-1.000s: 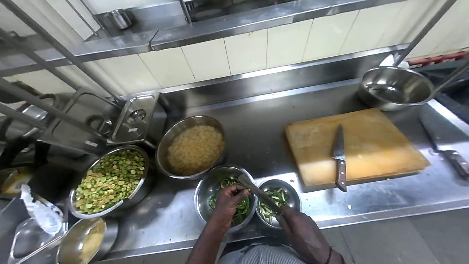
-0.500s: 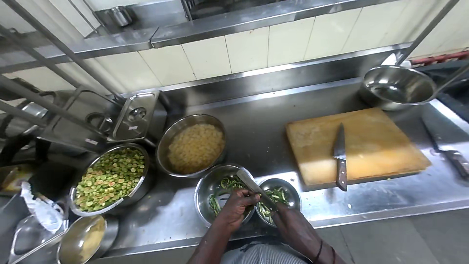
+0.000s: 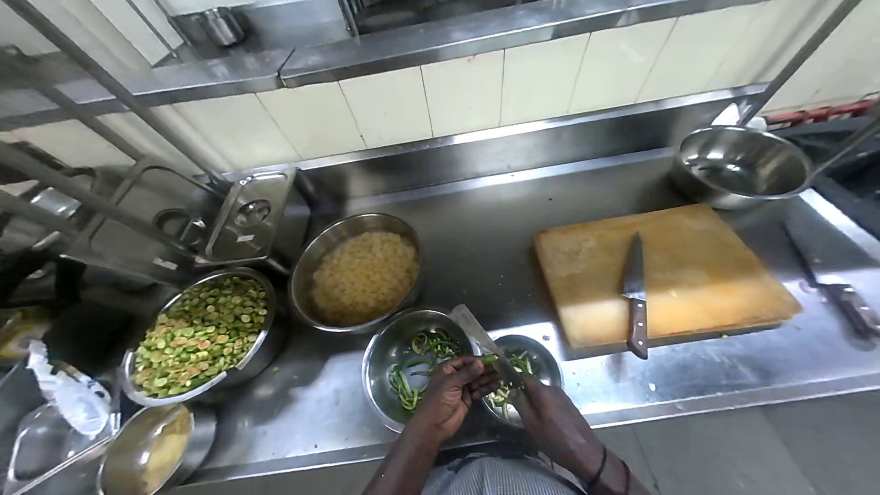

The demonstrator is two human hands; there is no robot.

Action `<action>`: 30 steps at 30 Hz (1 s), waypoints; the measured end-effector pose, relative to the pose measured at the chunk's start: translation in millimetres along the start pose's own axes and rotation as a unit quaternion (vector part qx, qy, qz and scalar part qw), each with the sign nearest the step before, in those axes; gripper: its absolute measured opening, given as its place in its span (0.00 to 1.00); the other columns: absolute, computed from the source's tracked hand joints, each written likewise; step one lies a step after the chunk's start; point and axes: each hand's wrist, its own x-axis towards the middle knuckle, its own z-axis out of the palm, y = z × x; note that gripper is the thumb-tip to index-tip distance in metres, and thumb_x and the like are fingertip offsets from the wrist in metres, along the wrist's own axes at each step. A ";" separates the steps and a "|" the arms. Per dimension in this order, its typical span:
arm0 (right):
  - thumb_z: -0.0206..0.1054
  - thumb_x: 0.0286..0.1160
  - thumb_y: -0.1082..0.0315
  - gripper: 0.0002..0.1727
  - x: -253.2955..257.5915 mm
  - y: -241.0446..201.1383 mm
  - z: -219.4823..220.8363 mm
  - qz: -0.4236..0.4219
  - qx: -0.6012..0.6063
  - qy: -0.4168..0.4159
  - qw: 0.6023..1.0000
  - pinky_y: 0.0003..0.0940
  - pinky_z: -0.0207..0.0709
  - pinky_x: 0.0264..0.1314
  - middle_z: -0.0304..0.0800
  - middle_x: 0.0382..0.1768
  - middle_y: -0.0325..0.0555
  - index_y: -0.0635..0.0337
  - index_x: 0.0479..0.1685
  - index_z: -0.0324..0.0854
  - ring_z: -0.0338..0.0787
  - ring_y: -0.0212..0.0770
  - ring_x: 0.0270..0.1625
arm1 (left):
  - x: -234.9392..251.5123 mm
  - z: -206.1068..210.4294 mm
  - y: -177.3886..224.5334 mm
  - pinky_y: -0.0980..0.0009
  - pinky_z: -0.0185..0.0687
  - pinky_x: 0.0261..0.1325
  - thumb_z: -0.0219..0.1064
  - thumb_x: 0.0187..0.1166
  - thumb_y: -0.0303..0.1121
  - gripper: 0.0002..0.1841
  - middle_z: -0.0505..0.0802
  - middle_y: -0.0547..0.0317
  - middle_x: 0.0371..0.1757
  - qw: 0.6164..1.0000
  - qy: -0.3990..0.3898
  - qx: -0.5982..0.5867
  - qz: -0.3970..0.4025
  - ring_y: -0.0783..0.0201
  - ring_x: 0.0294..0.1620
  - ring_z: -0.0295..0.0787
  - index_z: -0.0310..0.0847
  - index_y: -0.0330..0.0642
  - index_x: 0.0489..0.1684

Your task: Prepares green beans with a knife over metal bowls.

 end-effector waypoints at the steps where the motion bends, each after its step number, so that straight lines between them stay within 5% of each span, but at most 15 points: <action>1: 0.49 0.91 0.54 0.20 0.0 0.1 -2.1 0.000 -0.008 -0.010 1.000 0.51 0.81 0.45 0.83 0.30 0.49 0.60 0.57 0.79 0.87 0.50 0.36 | -0.9 0.1 3.9 0.55 0.92 0.56 0.60 0.85 0.22 0.08 0.95 0.38 0.43 1.000 -0.001 0.024 -0.006 0.49 0.44 0.96 0.84 0.27 0.45; 7: 0.50 0.91 0.56 0.20 -0.4 -5.2 -5.0 -0.002 -0.041 -0.064 0.997 0.55 0.81 0.52 0.87 0.37 0.55 0.61 0.59 0.80 0.89 0.55 0.43 | -2.0 0.9 13.9 0.55 0.93 0.53 0.65 0.81 0.20 0.04 0.95 0.42 0.38 0.989 -0.023 0.129 -0.066 0.51 0.41 0.96 0.83 0.27 0.41; 17: 0.47 0.92 0.56 0.25 2.9 -12.0 4.3 0.006 -0.072 -0.017 0.997 0.54 0.82 0.58 0.91 0.42 0.56 0.60 0.75 0.76 0.93 0.56 0.49 | -0.1 14.6 7.0 0.58 0.93 0.52 0.65 0.82 0.21 0.02 0.94 0.45 0.38 0.995 0.011 0.061 -0.081 0.55 0.38 0.94 0.81 0.30 0.42; 22: 0.49 0.91 0.54 0.22 6.0 3.7 11.4 -0.015 0.024 0.051 0.998 0.50 0.82 0.45 0.85 0.30 0.49 0.60 0.60 0.81 0.88 0.49 0.35 | -0.3 5.5 -1.3 0.52 0.89 0.62 0.61 0.83 0.21 0.10 0.92 0.37 0.52 0.998 -0.033 -0.022 -0.040 0.47 0.51 0.94 0.80 0.28 0.57; 25: 0.50 0.91 0.54 0.21 5.0 5.2 11.4 -0.013 0.031 0.057 0.998 0.49 0.81 0.43 0.83 0.28 0.49 0.61 0.57 0.81 0.87 0.49 0.33 | -0.5 6.7 -6.9 0.51 0.91 0.58 0.60 0.85 0.21 0.05 0.94 0.38 0.44 0.999 -0.005 -0.027 -0.021 0.47 0.45 0.95 0.82 0.28 0.46; 30: 0.49 0.92 0.54 0.21 3.3 -4.6 -3.5 0.013 -0.031 -0.024 0.999 0.53 0.81 0.49 0.86 0.34 0.53 0.61 0.58 0.80 0.89 0.53 0.40 | -0.6 5.1 -0.6 0.53 0.93 0.55 0.62 0.83 0.19 0.04 0.94 0.40 0.39 0.996 0.007 0.084 -0.010 0.49 0.41 0.96 0.81 0.27 0.39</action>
